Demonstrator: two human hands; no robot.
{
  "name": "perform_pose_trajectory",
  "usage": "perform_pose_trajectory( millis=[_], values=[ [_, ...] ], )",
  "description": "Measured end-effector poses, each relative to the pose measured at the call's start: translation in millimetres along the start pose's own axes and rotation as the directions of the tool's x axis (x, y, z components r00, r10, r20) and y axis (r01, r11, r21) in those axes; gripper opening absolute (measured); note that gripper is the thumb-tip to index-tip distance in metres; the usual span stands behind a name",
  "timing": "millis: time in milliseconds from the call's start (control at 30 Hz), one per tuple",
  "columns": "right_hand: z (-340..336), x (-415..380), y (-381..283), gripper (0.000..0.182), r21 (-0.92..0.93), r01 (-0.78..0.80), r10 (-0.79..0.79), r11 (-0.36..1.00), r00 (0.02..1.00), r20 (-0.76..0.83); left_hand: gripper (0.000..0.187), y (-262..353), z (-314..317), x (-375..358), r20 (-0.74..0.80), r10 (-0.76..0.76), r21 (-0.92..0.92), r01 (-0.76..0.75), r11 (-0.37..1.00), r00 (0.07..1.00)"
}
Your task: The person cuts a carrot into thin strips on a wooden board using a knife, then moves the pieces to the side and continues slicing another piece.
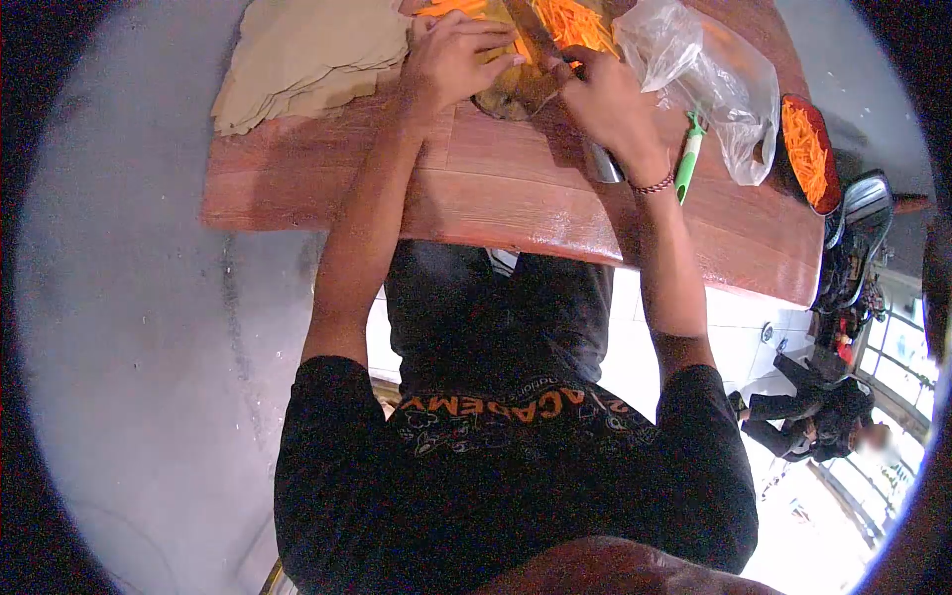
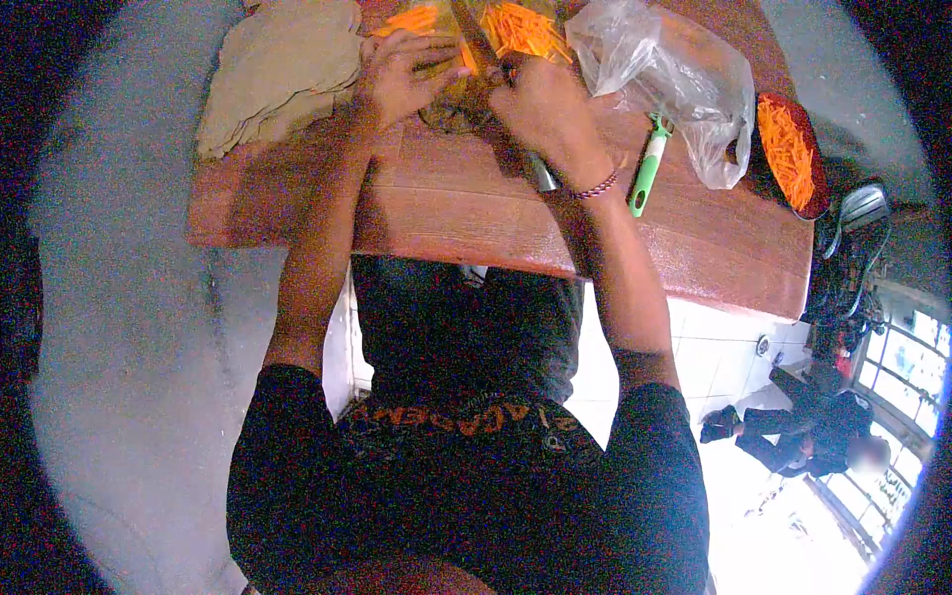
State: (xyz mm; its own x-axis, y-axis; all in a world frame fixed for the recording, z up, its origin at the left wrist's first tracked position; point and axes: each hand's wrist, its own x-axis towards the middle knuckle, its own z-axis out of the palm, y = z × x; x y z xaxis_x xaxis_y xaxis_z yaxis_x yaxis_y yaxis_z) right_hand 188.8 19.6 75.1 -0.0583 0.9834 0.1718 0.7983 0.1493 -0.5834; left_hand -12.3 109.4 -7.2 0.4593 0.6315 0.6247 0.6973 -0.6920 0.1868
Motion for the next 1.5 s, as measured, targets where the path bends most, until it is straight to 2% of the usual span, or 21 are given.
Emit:
perform_pose_trajectory(
  millis=[33,100,200,300,567,733,867,967,1133,1233,1333,1400,1433,1500],
  values=[
    [2.3,0.1,1.3,0.031,-0.014,-0.005,0.005,1.0,1.0,-0.006,0.037,-2.6,0.0,-2.2,0.0,-0.003,0.0,0.003,1.0,1.0],
    [8.3,2.1,6.4,0.034,-0.042,0.004,-0.003,0.999,1.0,0.016,0.036,-4.8,-4.1,-2.0,0.116,-0.032,0.035,0.028,0.999,0.993],
    [11.0,2.0,8.8,0.036,-0.057,0.017,-0.015,0.998,0.999,0.04,0.037,4.5,-7.6,0.0,0.136,-0.083,0.125,0.066,0.99,0.987],
    [7.8,1.6,4.7,0.035,-0.052,0.003,0.0,0.999,0.998,0.056,0.039,-1.2,-5.9,-0.1,0.136,-0.027,0.144,0.007,0.99,0.99],
    [9.4,-3.8,-2.4,0.032,-0.125,0.003,0.002,0.992,0.999,0.037,0.036,0.0,-7.6,1.4,0.146,-0.012,0.163,-0.012,0.987,0.989],
    [15.7,-11.6,-14.8,0.027,-0.118,0.107,-0.106,0.987,0.994,0.012,0.035,-5.2,-1.7,-0.9,0.148,-0.041,0.18,0.014,0.984,0.988],
    [21.5,-11.8,-26.3,0.026,-0.158,0.069,-0.071,0.985,0.997,-0.007,0.033,-5.3,-5.6,-1.4,0.161,-0.032,0.136,0.01,0.991,0.986],
    [22.4,-6.8,-24.1,0.028,-0.162,0.118,-0.116,0.98,0.993,0.021,0.028,-3.2,-9.9,0.7,0.178,-0.005,0.124,-0.017,0.992,0.984],
    [30.6,15.1,-14.6,0.034,-0.139,0.088,-0.099,0.986,0.993,-0.07,0.021,-7.1,-4.5,-1.6,0.188,0.009,0.12,-0.032,0.992,0.982],
    [33.6,27.1,-7.4,0.037,-0.1,0.058,-0.066,0.993,0.995,-0.077,0.023,-3.5,-6.8,0.0,0.181,-0.047,0.127,0.024,0.992,0.982],
    [24.4,22.4,-10.8,0.037,-0.072,-0.014,0.009,0.997,0.997,-0.075,0.022,-1.2,-11.0,-0.3,0.174,0.006,0.143,-0.031,0.989,0.985],
    [24.3,21.1,-3.1,0.035,-0.017,-0.001,-0.001,1.0,0.995,-0.097,0.022,-1.6,-12.0,-2.3,0.087,0.077,0.132,-0.088,0.987,0.993],
    [24.3,20.0,0.8,0.034,0.041,0.014,-0.009,0.999,0.992,-0.122,0.022,-1.5,-11.6,-3.1,0.085,0.07,0.133,-0.081,0.988,0.994],
    [24.2,13.4,5.3,0.033,0.012,0.032,-0.031,0.999,0.995,-0.097,0.022,-3.9,-9.7,-4.4,0.117,0.019,0.064,-0.026,0.998,0.993]
  ],
)
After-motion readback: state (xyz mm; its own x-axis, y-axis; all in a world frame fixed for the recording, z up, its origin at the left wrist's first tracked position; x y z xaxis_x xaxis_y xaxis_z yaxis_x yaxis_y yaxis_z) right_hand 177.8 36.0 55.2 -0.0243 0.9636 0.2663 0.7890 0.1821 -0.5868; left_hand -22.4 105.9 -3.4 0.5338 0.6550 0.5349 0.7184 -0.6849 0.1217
